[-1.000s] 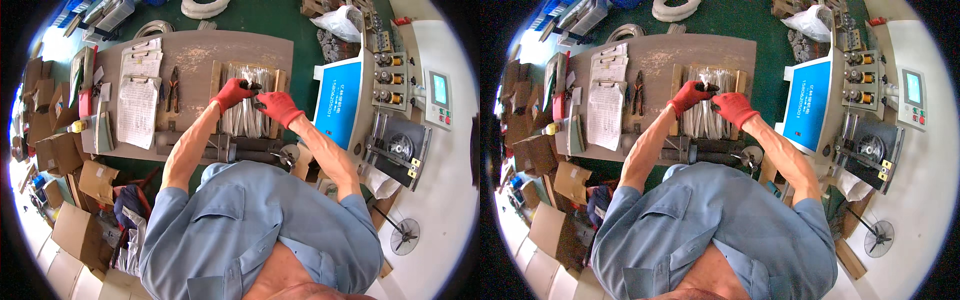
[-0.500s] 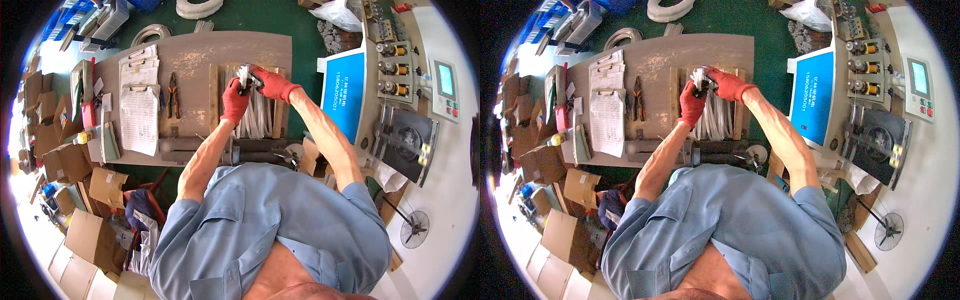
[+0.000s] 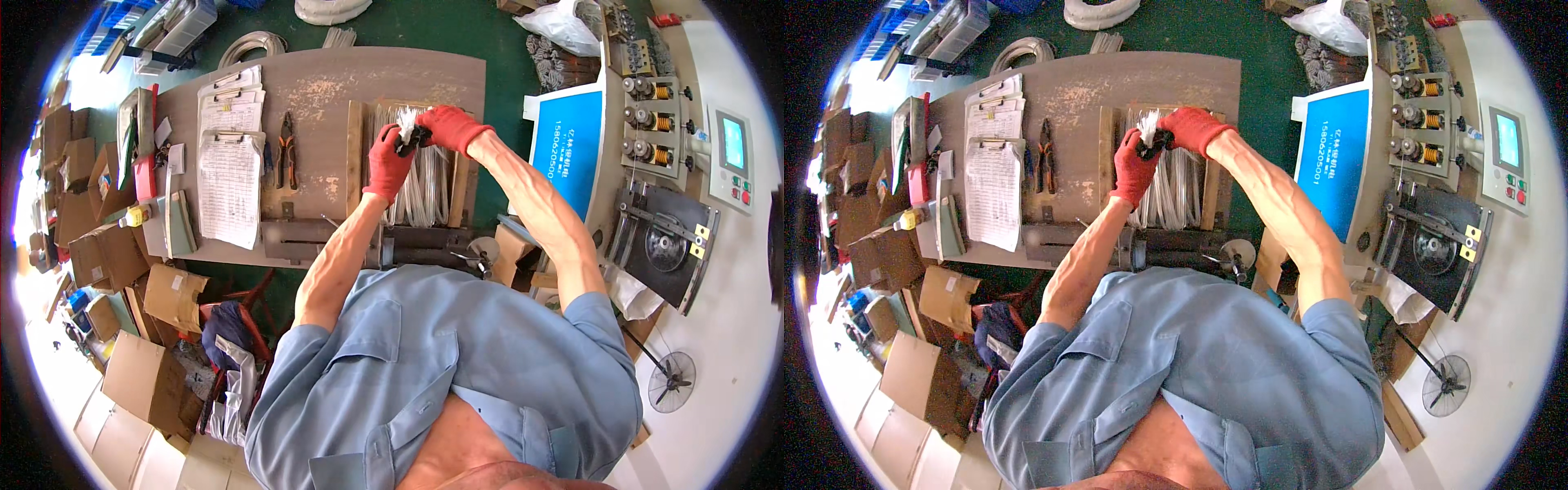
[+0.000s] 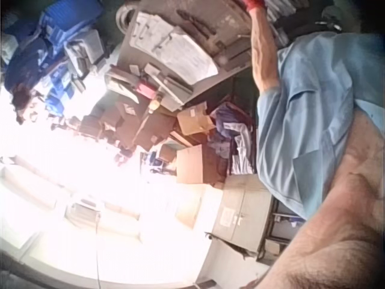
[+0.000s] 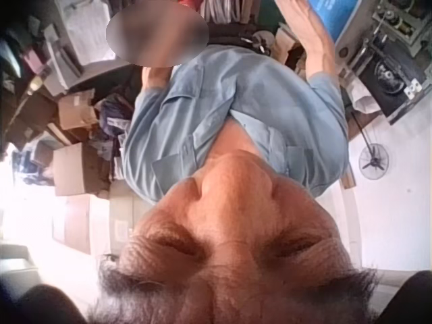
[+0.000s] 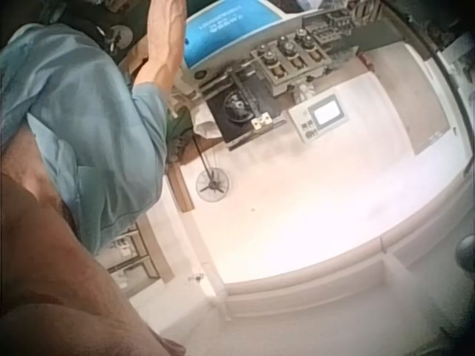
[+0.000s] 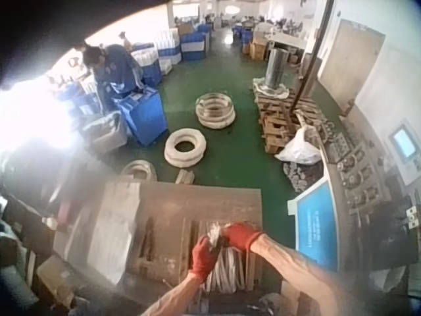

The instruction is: The person cuts a bundle of thin metal rods using pliers and a bench grinder, then ties the cut pieces with string. They repeat the process with another bundle, cutting and bundling the rods before placing them on a workbench.

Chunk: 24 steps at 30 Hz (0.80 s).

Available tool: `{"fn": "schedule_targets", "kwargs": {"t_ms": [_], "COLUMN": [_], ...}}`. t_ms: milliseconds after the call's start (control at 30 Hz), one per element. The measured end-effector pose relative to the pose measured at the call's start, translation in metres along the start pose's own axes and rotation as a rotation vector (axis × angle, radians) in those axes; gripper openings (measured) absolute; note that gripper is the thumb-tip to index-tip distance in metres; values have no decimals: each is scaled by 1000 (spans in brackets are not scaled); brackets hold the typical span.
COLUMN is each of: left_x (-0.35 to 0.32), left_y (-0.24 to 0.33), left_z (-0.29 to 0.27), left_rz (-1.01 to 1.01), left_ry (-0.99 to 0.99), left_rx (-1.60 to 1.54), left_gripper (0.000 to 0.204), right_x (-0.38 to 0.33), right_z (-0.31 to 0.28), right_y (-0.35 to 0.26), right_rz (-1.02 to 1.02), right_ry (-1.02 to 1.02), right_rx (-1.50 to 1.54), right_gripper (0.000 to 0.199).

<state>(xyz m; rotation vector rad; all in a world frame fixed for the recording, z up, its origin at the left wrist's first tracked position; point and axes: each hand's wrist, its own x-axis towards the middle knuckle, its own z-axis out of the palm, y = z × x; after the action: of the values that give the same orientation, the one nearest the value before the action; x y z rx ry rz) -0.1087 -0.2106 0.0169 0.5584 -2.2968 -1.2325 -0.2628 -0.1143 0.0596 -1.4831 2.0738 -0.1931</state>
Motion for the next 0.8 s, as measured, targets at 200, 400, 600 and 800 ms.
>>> {"fn": "schedule_targets", "kwargs": {"t_ms": [200, 400, 600, 800], "left_x": [-6, -9, -11, -18], "left_y": [0, 4, -10, -15], "left_z": [-7, -16, -28, -51], "left_rz": [-15, 23, 76, -20], "left_ry": [-60, -136, -125, -149], "left_rx": [-57, -49, 277, 531], "left_gripper": [31, 34, 47, 17], "right_x": [1, -8, -30, -47], "right_z": [4, 5, 0, 24], "right_y": [5, 2, -6, 1], "right_rz": [-91, -138, -144, -95], "right_ry": [-48, 5, 60, 138], "right_rx": [-153, -232, -283, -360], "right_gripper": [23, 16, 14, 10]}}
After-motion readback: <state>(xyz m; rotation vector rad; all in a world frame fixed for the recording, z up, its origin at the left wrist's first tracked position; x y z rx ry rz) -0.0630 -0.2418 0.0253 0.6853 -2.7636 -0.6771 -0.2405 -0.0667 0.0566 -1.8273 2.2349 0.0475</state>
